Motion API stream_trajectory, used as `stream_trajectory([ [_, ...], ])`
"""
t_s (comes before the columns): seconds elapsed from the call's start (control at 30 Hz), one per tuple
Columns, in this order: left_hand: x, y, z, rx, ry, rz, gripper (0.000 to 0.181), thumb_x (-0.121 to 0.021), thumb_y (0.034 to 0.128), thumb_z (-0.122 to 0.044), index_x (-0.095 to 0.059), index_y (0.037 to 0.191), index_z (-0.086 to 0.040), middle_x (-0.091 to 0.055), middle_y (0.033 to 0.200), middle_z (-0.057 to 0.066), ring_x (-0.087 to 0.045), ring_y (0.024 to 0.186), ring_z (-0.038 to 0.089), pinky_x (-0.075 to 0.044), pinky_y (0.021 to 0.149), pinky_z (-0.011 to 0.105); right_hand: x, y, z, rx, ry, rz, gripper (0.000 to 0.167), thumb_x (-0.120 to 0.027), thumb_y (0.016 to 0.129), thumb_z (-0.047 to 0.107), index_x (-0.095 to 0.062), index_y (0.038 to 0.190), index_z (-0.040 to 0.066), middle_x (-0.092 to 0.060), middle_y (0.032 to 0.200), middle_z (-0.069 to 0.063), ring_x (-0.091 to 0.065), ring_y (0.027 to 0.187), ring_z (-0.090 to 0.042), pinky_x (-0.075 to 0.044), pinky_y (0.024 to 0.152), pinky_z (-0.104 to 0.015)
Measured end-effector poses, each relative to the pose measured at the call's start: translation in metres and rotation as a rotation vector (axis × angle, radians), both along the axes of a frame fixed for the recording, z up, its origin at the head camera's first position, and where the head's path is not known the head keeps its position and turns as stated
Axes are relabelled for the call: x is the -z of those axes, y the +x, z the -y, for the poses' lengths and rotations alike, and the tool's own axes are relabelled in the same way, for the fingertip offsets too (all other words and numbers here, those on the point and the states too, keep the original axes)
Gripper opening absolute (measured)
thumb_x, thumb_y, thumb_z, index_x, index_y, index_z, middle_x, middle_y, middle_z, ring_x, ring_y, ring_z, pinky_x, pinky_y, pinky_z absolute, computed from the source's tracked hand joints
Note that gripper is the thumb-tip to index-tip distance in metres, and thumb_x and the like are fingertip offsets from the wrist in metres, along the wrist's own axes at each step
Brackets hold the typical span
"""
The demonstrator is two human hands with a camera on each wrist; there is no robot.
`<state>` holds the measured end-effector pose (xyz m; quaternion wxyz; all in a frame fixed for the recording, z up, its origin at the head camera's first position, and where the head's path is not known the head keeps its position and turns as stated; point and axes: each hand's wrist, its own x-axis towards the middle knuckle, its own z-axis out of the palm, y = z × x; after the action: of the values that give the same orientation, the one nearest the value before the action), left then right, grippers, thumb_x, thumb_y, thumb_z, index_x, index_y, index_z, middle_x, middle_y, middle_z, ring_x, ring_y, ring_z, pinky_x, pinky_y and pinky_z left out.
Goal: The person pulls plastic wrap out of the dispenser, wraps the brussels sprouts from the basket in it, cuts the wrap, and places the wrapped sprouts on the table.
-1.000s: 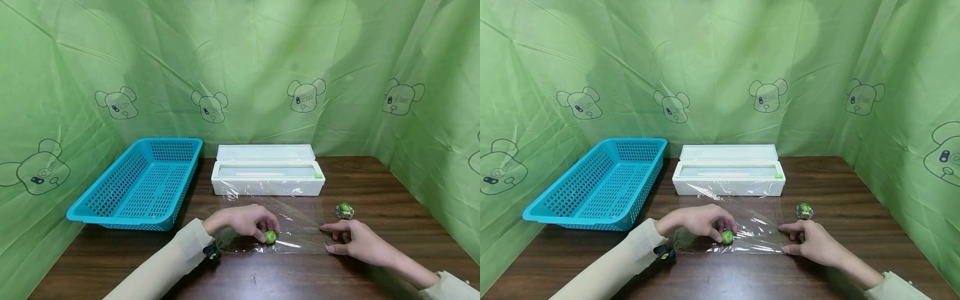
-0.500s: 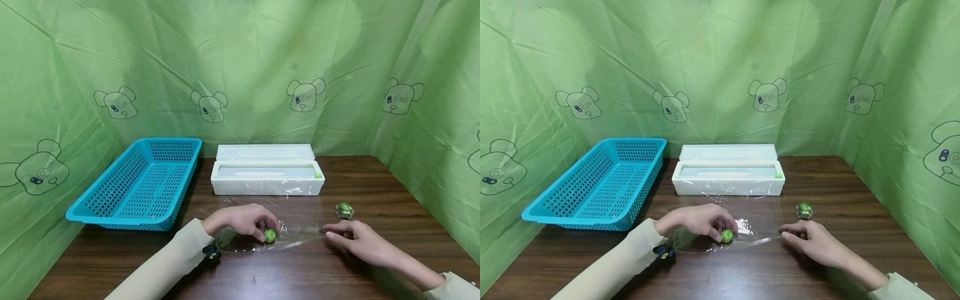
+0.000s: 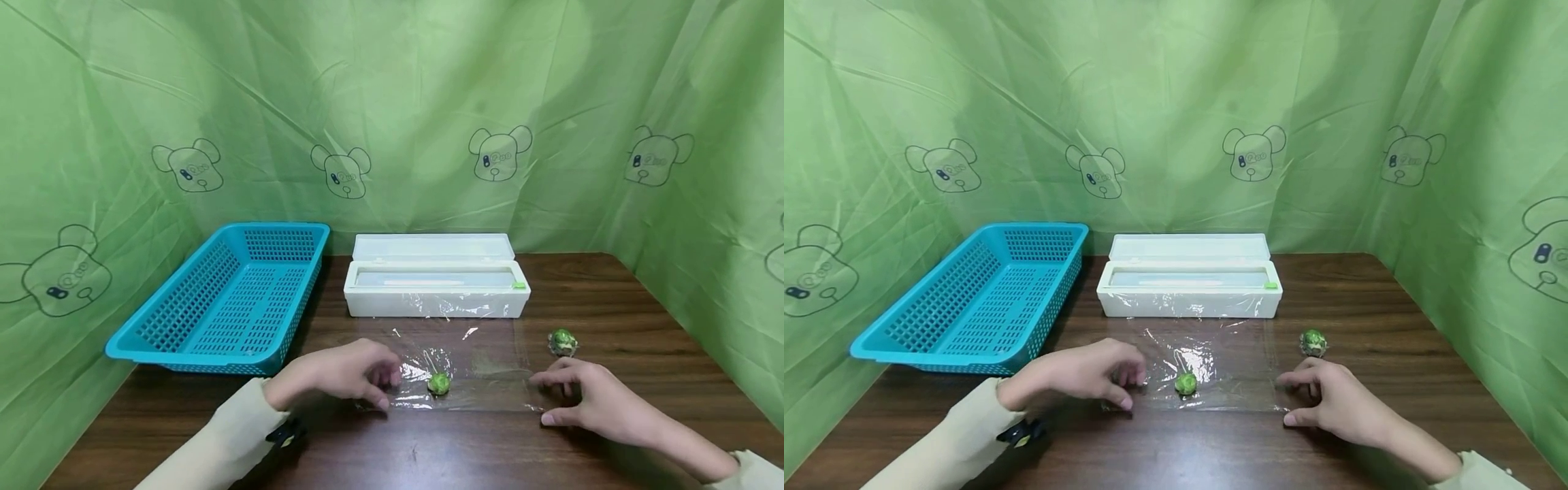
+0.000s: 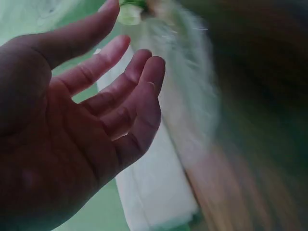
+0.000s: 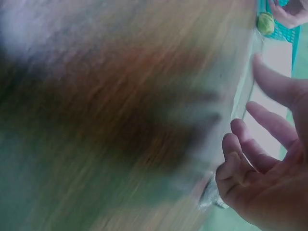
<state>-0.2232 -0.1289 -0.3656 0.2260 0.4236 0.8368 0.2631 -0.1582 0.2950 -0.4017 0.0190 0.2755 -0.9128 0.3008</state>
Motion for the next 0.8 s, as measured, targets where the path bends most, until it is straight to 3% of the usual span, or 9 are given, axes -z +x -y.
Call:
stream_trajectory([
  [0.3, 0.016, 0.012, 0.031, -0.045, -0.066, -0.057, 0.032, -0.096, 0.0766, -0.017, -0.067, 0.087, -0.02, -0.06, 0.079, -0.008, -0.057, 0.076, 0.006, -0.049, 0.07, 0.024, 0.007, -0.003, 0.005, -0.135, 0.004, -0.095, 0.025, -0.094, 0.077, 0.016, -0.083, 0.099, 0.021, -0.065, 0.099, 0.016, -0.063, 0.089, -0.003, -0.054, 0.073, -0.028],
  [0.43, 0.019, 0.011, 0.032, -0.043, -0.051, -0.055, 0.026, -0.093, 0.081, -0.012, -0.068, 0.082, -0.02, -0.059, 0.076, -0.01, -0.057, 0.074, 0.003, -0.049, 0.069, 0.023, 0.009, -0.004, 0.006, -0.132, -0.003, -0.122, 0.021, -0.094, 0.077, 0.012, -0.083, 0.092, 0.024, -0.064, 0.096, 0.016, -0.062, 0.087, -0.002, -0.055, 0.073, -0.027],
  [0.63, 0.018, 0.011, 0.033, -0.027, -0.028, -0.06, 0.023, -0.085, 0.0885, -0.007, -0.069, 0.078, -0.02, -0.056, 0.081, -0.013, -0.055, 0.074, 0.0, -0.05, 0.068, 0.022, 0.009, -0.003, 0.007, -0.124, -0.015, -0.137, 0.031, -0.091, 0.078, 0.003, -0.079, 0.086, 0.031, -0.064, 0.094, 0.017, -0.062, 0.085, -0.002, -0.055, 0.072, -0.025],
  [0.8, 0.015, 0.013, 0.035, -0.036, -0.007, -0.055, 0.022, -0.084, 0.09, -0.007, -0.07, 0.079, -0.019, -0.057, 0.076, -0.014, -0.054, 0.071, 0.0, -0.049, 0.067, 0.022, 0.008, -0.003, 0.007, -0.12, -0.019, -0.121, 0.032, -0.088, 0.08, 0.002, -0.076, 0.084, 0.031, -0.063, 0.092, 0.017, -0.061, 0.084, -0.002, -0.054, 0.07, -0.026],
])
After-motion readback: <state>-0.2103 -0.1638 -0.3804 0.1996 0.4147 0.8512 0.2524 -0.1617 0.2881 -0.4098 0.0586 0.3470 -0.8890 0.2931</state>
